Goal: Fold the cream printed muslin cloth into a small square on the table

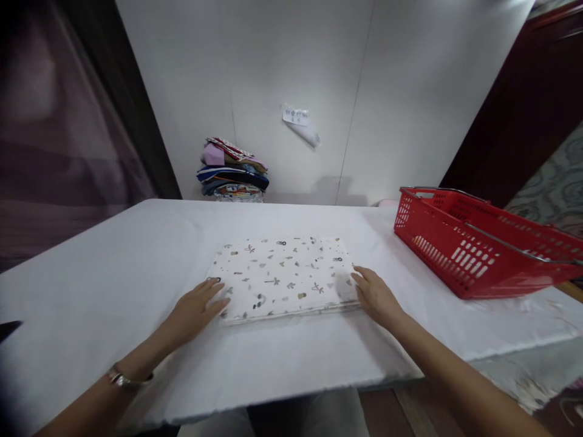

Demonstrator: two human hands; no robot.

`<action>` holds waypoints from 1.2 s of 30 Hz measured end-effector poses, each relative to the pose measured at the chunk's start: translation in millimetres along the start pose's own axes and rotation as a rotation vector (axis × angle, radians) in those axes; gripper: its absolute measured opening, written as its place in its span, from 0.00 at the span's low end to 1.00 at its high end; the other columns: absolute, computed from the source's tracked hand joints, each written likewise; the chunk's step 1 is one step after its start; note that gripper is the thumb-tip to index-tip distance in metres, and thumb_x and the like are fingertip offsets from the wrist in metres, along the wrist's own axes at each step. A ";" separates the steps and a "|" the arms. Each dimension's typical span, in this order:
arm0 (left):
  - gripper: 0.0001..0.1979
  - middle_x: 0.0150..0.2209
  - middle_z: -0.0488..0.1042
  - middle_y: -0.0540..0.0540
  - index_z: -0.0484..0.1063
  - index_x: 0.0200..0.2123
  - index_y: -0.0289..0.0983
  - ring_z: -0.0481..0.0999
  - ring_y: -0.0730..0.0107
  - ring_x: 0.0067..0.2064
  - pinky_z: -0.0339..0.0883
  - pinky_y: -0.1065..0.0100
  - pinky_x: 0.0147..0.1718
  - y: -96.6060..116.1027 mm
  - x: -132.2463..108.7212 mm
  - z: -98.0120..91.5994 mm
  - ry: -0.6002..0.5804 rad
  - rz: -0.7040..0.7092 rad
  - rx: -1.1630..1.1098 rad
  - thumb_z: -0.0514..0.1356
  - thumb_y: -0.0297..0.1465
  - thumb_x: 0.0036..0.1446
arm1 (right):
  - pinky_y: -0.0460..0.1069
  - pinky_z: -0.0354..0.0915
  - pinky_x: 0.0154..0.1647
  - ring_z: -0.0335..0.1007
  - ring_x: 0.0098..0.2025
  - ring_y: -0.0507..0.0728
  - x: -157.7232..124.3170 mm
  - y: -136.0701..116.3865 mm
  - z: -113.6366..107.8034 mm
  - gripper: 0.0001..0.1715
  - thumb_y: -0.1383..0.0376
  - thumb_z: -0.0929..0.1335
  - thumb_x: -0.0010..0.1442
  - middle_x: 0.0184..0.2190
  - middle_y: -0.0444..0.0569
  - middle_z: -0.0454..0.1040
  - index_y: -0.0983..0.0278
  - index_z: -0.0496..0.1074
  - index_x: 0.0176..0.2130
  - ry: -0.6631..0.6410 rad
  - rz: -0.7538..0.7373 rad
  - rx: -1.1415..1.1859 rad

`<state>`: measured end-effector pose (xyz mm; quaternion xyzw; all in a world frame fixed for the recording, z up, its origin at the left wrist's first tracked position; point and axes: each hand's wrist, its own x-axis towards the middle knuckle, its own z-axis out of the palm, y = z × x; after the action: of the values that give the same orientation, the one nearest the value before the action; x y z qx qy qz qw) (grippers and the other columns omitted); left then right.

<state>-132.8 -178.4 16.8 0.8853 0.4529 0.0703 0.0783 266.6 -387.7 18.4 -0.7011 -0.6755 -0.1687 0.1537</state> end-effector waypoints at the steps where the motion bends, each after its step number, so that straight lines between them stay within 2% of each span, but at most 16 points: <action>1: 0.28 0.63 0.56 0.42 0.63 0.57 0.38 0.51 0.54 0.64 0.51 0.52 0.59 5.0 5.9 -3.6 0.019 -0.004 0.016 0.45 0.47 0.59 | 0.58 0.60 0.56 0.59 0.57 0.61 15.6 -4.4 3.3 0.22 0.65 0.56 0.63 0.56 0.58 0.64 0.65 0.66 0.54 -0.008 0.013 0.041; 3: 0.29 0.64 0.53 0.42 0.62 0.58 0.38 0.47 0.53 0.65 0.47 0.50 0.60 12.3 17.0 -4.9 0.057 0.009 0.062 0.45 0.47 0.59 | 0.58 0.56 0.59 0.54 0.61 0.60 45.9 -10.5 14.6 0.24 0.60 0.56 0.64 0.60 0.55 0.59 0.63 0.62 0.57 -0.059 0.041 0.105; 5: 0.29 0.65 0.51 0.41 0.60 0.59 0.38 0.45 0.52 0.66 0.44 0.48 0.60 13.5 25.0 1.0 0.060 0.018 0.109 0.45 0.46 0.59 | 0.58 0.52 0.61 0.46 0.65 0.61 68.6 -10.6 30.4 0.29 0.56 0.56 0.64 0.64 0.57 0.52 0.66 0.58 0.60 -0.197 0.101 0.116; 7: 0.29 0.65 0.50 0.41 0.58 0.60 0.38 0.46 0.52 0.66 0.45 0.47 0.59 9.0 28.9 10.3 0.033 0.008 0.124 0.45 0.45 0.60 | 0.59 0.49 0.62 0.40 0.66 0.63 79.1 -5.3 47.1 0.34 0.53 0.56 0.63 0.65 0.61 0.47 0.71 0.55 0.61 -0.355 0.208 0.080; 9: 0.28 0.65 0.51 0.41 0.55 0.61 0.40 0.46 0.53 0.66 0.47 0.46 0.58 2.7 29.4 18.7 0.013 0.013 0.113 0.44 0.44 0.60 | 0.61 0.47 0.62 0.37 0.67 0.64 78.6 1.9 60.8 0.36 0.51 0.55 0.63 0.65 0.61 0.45 0.72 0.53 0.62 -0.444 0.286 0.037; 12: 0.29 0.65 0.50 0.43 0.54 0.62 0.41 0.45 0.53 0.66 0.46 0.46 0.58 -2.6 28.0 24.8 0.016 0.020 0.098 0.45 0.44 0.60 | 0.61 0.45 0.62 0.35 0.67 0.63 69.7 8.7 71.1 0.37 0.50 0.52 0.64 0.66 0.58 0.43 0.70 0.53 0.62 -0.446 0.302 0.001; 16: 0.30 0.65 0.49 0.43 0.53 0.62 0.40 0.44 0.53 0.66 0.45 0.45 0.59 -3.2 28.8 23.9 -0.011 -0.019 0.080 0.44 0.45 0.59 | 0.60 0.44 0.62 0.36 0.67 0.63 63.0 8.4 71.8 0.37 0.49 0.52 0.64 0.66 0.58 0.44 0.70 0.53 0.62 -0.419 0.291 -0.006; 20: 0.29 0.65 0.51 0.42 0.56 0.61 0.41 0.47 0.52 0.65 0.45 0.42 0.57 -4.5 39.2 13.6 -0.097 -0.070 0.058 0.43 0.45 0.60 | 0.61 0.44 0.62 0.37 0.67 0.62 60.3 8.8 71.6 0.37 0.49 0.52 0.64 0.65 0.58 0.46 0.69 0.54 0.62 -0.406 0.284 -0.012; 22: 0.29 0.64 0.52 0.41 0.57 0.60 0.41 0.48 0.52 0.65 0.45 0.43 0.58 -0.8 52.2 4.2 -0.080 -0.087 0.058 0.42 0.46 0.60 | 0.63 0.43 0.62 0.39 0.66 0.64 63.0 9.3 71.6 0.38 0.48 0.52 0.64 0.65 0.59 0.47 0.69 0.55 0.62 -0.417 0.276 -0.027; 26: 0.33 0.66 0.47 0.40 0.54 0.62 0.36 0.43 0.54 0.66 0.42 0.48 0.60 16.2 96.5 -8.0 -0.012 -0.070 0.072 0.42 0.49 0.60 | 0.64 0.39 0.62 0.37 0.67 0.65 94.0 5.4 72.6 0.41 0.45 0.51 0.62 0.65 0.60 0.47 0.69 0.52 0.63 -0.392 0.241 -0.034; 30: 0.34 0.66 0.45 0.40 0.53 0.62 0.35 0.41 0.53 0.66 0.39 0.47 0.60 20.0 142.7 4.0 0.000 -0.052 0.120 0.41 0.49 0.59 | 0.59 0.41 0.63 0.34 0.67 0.62 142.4 7.3 81.9 0.41 0.45 0.49 0.63 0.66 0.59 0.44 0.69 0.49 0.64 -0.427 0.275 0.046; 33: 0.36 0.66 0.46 0.40 0.53 0.63 0.36 0.43 0.51 0.66 0.38 0.46 0.60 7.4 159.4 19.1 0.006 -0.105 0.105 0.40 0.52 0.58 | 0.59 0.40 0.63 0.35 0.67 0.62 158.2 22.2 94.4 0.41 0.46 0.50 0.63 0.66 0.59 0.44 0.70 0.50 0.63 -0.467 0.346 0.048; 36: 0.38 0.66 0.46 0.41 0.50 0.64 0.36 0.43 0.52 0.66 0.38 0.48 0.61 -4.1 161.1 27.7 0.010 -0.132 0.064 0.38 0.54 0.57 | 0.61 0.40 0.63 0.34 0.67 0.62 153.9 38.1 106.7 0.40 0.46 0.51 0.63 0.66 0.56 0.43 0.68 0.50 0.63 -0.470 0.362 0.045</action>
<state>-37.2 -47.1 -2.5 0.8552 0.5128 0.0549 0.0523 312.4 -204.1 -8.3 -0.8266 -0.5600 0.0432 0.0363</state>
